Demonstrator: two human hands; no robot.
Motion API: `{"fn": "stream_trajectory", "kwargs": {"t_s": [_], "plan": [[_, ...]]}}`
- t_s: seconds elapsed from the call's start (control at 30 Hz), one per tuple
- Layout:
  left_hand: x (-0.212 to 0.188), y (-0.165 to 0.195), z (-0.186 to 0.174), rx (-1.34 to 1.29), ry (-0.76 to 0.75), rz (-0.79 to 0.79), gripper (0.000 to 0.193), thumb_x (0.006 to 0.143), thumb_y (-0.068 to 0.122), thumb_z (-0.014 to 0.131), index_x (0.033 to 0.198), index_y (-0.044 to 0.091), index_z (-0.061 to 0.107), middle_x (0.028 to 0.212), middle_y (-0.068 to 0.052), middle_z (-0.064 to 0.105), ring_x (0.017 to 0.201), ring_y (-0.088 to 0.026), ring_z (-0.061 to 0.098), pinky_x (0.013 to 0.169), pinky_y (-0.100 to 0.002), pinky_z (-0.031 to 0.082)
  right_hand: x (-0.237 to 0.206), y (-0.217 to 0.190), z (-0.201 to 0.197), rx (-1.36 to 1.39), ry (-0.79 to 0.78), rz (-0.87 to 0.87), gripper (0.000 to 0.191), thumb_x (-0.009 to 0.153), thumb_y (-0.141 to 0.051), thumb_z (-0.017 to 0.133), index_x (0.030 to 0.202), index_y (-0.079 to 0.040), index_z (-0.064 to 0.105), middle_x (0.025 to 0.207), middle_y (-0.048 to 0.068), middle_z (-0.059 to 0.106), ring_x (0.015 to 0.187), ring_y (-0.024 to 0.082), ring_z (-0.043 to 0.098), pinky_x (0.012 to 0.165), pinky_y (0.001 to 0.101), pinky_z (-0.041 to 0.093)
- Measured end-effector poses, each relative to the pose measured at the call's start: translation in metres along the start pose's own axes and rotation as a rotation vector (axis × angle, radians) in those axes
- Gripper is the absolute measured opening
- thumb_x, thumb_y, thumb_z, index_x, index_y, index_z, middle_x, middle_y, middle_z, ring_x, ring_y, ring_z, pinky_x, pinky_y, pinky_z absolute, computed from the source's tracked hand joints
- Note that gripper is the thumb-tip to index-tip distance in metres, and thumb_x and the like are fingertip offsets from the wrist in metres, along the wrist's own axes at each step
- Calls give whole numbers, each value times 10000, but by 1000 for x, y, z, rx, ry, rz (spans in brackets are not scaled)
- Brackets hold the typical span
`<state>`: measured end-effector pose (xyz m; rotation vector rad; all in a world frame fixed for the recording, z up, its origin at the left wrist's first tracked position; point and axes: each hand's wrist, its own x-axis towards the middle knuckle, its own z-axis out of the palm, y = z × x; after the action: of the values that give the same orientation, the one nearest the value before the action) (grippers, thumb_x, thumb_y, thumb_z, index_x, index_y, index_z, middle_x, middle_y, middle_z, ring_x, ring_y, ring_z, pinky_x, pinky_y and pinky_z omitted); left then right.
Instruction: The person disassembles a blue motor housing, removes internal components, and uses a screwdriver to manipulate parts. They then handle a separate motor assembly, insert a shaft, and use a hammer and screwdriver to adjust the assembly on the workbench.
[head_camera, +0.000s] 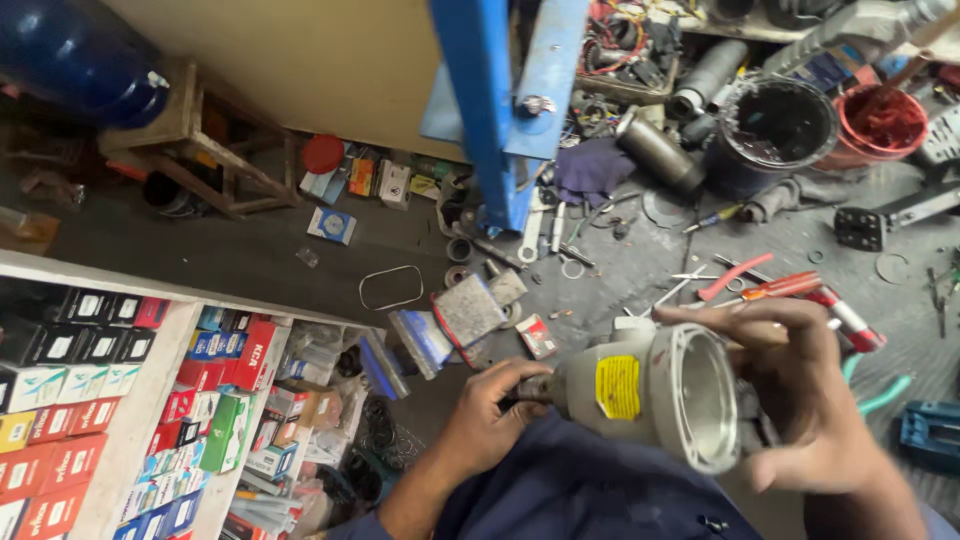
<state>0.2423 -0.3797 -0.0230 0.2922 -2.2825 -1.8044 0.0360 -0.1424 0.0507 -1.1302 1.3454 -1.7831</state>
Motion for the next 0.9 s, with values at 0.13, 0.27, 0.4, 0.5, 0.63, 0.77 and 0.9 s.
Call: {"fn": "stream_trajectory", "kwargs": {"t_s": [0.13,0.27,0.4,0.5,0.63,0.77,0.9], "plan": [[-6,-9,-20,-39,21,48,356,901,211,736,1211,47,672,1042,-91,685,975,-223,674,870,-348,540,33,-1,76,-112,201,-136,1146,782,-528,851,1667,-161,222,1408,176,636,1301,311,598,1102,501,498],[-2,-8,-44,24,-45,191,336,915,137,733,1228,68,633,1074,-109,670,1064,-294,618,1012,-393,445,60,0,147,150,515,-186,979,860,-289,863,1598,-200,226,1233,120,562,1323,368,574,1107,687,418],[9,-8,-75,129,-64,245,359,894,94,713,1236,86,605,1094,-99,674,1083,-300,627,1075,-408,392,94,2,168,33,267,-541,918,867,-266,879,1604,-227,334,1401,94,598,1348,298,621,1187,659,392],[24,-12,-99,236,-81,318,351,877,70,710,1217,99,625,1123,-73,710,1117,-248,668,1124,-473,330,110,4,169,-163,228,-558,1031,797,-337,908,1611,-197,291,1485,159,559,1343,303,625,1215,679,433],[51,-24,-121,430,-121,411,408,833,127,764,1211,79,618,1156,-78,685,1186,-247,638,1132,-583,250,124,35,162,-371,126,-535,1192,718,-406,943,1625,-141,217,1499,232,518,1431,386,567,1226,628,448],[69,-39,-131,622,-143,469,389,745,91,742,1129,141,703,1176,-13,723,1219,-252,641,1136,-663,161,122,84,157,-360,177,-329,1174,644,-291,981,1565,-73,284,1473,304,481,1377,393,553,1167,510,481],[71,-50,-136,565,-240,413,398,760,110,756,1155,113,705,1178,-30,718,1204,-233,646,1144,-659,212,110,101,154,-511,165,-357,1074,623,-211,1003,1480,-89,368,1439,276,541,1361,365,588,1149,473,503]]}}
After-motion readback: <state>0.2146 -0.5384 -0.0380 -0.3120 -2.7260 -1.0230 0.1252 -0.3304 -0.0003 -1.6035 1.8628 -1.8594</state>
